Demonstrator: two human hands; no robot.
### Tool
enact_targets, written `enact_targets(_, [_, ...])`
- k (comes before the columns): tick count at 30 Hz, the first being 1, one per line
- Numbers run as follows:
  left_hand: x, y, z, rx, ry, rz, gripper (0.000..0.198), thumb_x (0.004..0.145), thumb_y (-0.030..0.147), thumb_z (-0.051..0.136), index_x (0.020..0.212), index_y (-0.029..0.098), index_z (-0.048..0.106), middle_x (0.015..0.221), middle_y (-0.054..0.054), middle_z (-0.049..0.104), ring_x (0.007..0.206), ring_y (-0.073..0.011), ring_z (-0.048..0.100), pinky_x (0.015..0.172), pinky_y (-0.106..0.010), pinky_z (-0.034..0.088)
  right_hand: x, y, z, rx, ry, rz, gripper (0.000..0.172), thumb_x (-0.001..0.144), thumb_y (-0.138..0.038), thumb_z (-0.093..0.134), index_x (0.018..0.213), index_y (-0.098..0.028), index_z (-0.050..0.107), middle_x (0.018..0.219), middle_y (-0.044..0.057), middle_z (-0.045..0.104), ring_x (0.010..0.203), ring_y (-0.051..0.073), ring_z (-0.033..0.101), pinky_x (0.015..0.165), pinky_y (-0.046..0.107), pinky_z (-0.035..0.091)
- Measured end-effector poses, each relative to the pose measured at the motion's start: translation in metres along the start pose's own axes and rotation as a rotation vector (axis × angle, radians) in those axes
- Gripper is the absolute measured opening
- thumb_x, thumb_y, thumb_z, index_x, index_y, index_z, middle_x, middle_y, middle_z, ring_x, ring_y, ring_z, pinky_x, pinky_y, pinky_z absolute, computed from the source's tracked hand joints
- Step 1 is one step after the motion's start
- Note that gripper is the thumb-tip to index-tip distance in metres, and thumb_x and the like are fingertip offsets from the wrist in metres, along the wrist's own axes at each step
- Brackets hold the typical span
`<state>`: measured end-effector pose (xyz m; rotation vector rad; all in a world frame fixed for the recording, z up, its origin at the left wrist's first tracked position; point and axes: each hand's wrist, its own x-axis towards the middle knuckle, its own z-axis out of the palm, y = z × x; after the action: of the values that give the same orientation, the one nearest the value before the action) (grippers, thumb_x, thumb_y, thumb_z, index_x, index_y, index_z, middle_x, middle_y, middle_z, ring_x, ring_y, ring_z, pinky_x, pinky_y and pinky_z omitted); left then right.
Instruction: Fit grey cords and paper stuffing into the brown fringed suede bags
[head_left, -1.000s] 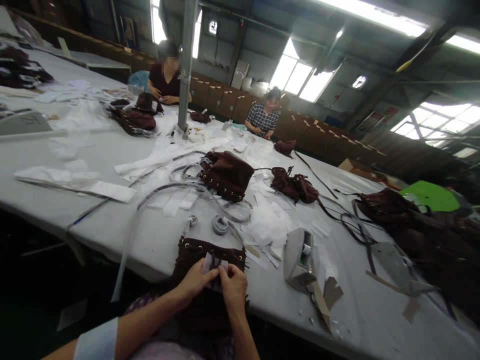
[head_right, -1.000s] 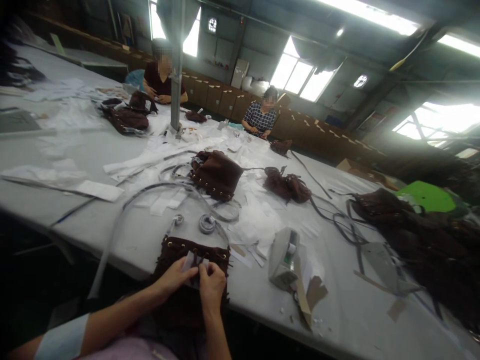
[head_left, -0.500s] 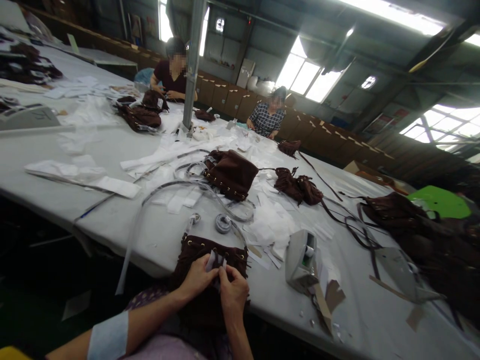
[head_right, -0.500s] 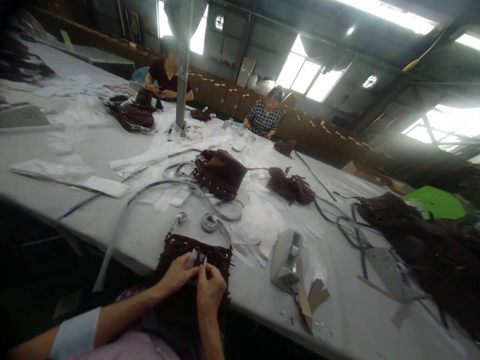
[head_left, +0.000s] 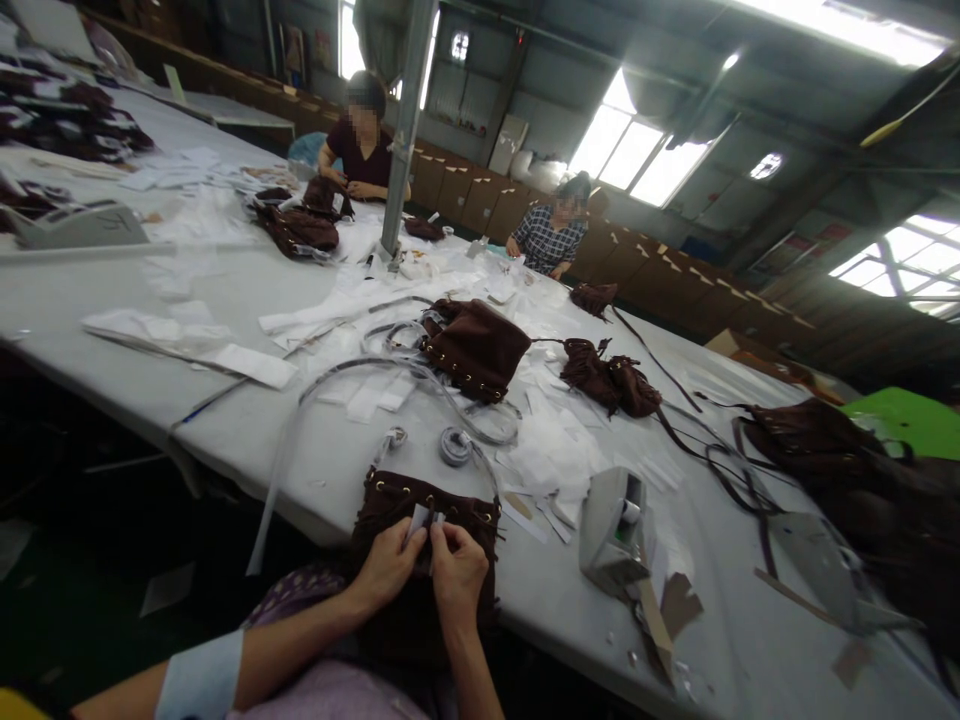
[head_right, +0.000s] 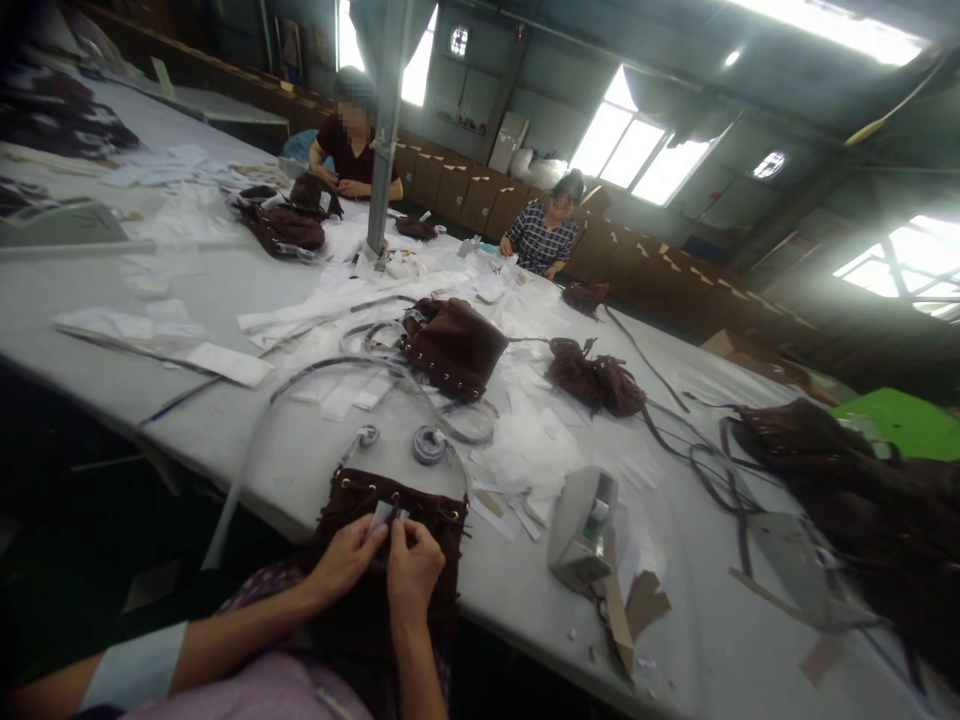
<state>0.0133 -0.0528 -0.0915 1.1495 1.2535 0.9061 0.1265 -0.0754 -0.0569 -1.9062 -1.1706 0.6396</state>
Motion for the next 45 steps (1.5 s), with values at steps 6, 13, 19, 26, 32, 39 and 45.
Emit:
enact_targets(6, [0.009,-0.002,0.002,-0.317,-0.083,-0.257,0.029,0.064,0.039,0.071,0.075,0.012,0.066,0.064,-0.002,0.063,0.059,-0.0151,0.056,0.057,-0.025,0.044,0.002,-0.003,-0.002,0.017,-0.043,-0.005,0.027,0.076,-0.042,0.058,0.078,-0.020,0.074,0.075,0.005,0.074,0.069,0.021,0.066,0.067,0.027,0.047])
enact_targets(13, [0.010,0.000,0.004,-0.381,-0.110,-0.362,0.038,0.059,0.042,0.075,0.078,0.010,0.065,0.065,-0.006,0.067,0.053,-0.0167,0.061,0.052,-0.029,0.050,0.008,0.021,0.002,0.512,-0.174,0.341,0.036,0.064,-0.050,0.070,0.074,-0.015,0.067,0.057,-0.001,0.061,0.051,0.012,0.056,0.049,0.022,0.046])
enact_targets(19, [0.011,-0.001,-0.003,-0.343,-0.163,-0.358,0.043,0.056,0.044,0.077,0.078,0.009,0.065,0.064,-0.007,0.067,0.052,-0.0176,0.062,0.051,-0.029,0.049,0.014,0.026,0.005,0.617,-0.230,0.489,0.048,0.055,-0.050,0.079,0.082,-0.015,0.060,0.054,-0.004,0.056,0.043,0.008,0.050,0.042,0.020,0.045])
enact_targets(26, [0.021,-0.004,-0.015,-0.230,-0.219,-0.258,0.031,0.059,0.037,0.073,0.070,0.009,0.064,0.058,-0.002,0.063,0.047,-0.0114,0.054,0.048,-0.022,0.041,0.024,0.015,0.002,0.617,-0.422,0.528,0.042,0.050,-0.043,0.082,0.062,-0.014,0.054,0.045,-0.007,0.047,0.034,0.002,0.034,0.031,0.014,0.028])
enact_targets(32, [0.026,0.000,-0.021,-0.109,-0.162,-0.138,0.025,0.063,0.036,0.068,0.060,0.013,0.056,0.053,0.003,0.052,0.050,-0.0097,0.046,0.048,-0.021,0.032,0.025,0.014,0.021,0.562,-0.339,0.482,0.039,0.060,-0.045,0.074,0.059,-0.018,0.047,0.039,-0.011,0.037,0.031,0.002,0.026,0.029,0.015,0.019])
enact_targets(39, [0.004,0.005,-0.014,0.010,-0.101,-0.044,0.028,0.070,0.042,0.063,0.077,0.017,0.055,0.067,0.003,0.057,0.059,-0.0124,0.054,0.054,-0.022,0.042,0.021,0.016,0.035,0.506,-0.199,0.433,0.034,0.064,-0.045,0.068,0.055,-0.018,0.049,0.035,-0.009,0.038,0.030,0.005,0.032,0.029,0.019,0.023])
enact_targets(45, [0.000,-0.002,-0.002,-0.132,-0.014,-0.028,0.036,0.076,0.047,0.057,0.085,0.012,0.063,0.064,0.002,0.058,0.049,-0.0111,0.052,0.047,-0.022,0.044,0.021,0.016,0.039,0.502,-0.118,0.434,0.034,0.061,-0.044,0.070,0.052,-0.018,0.051,0.034,-0.008,0.038,0.030,0.007,0.033,0.029,0.021,0.022])
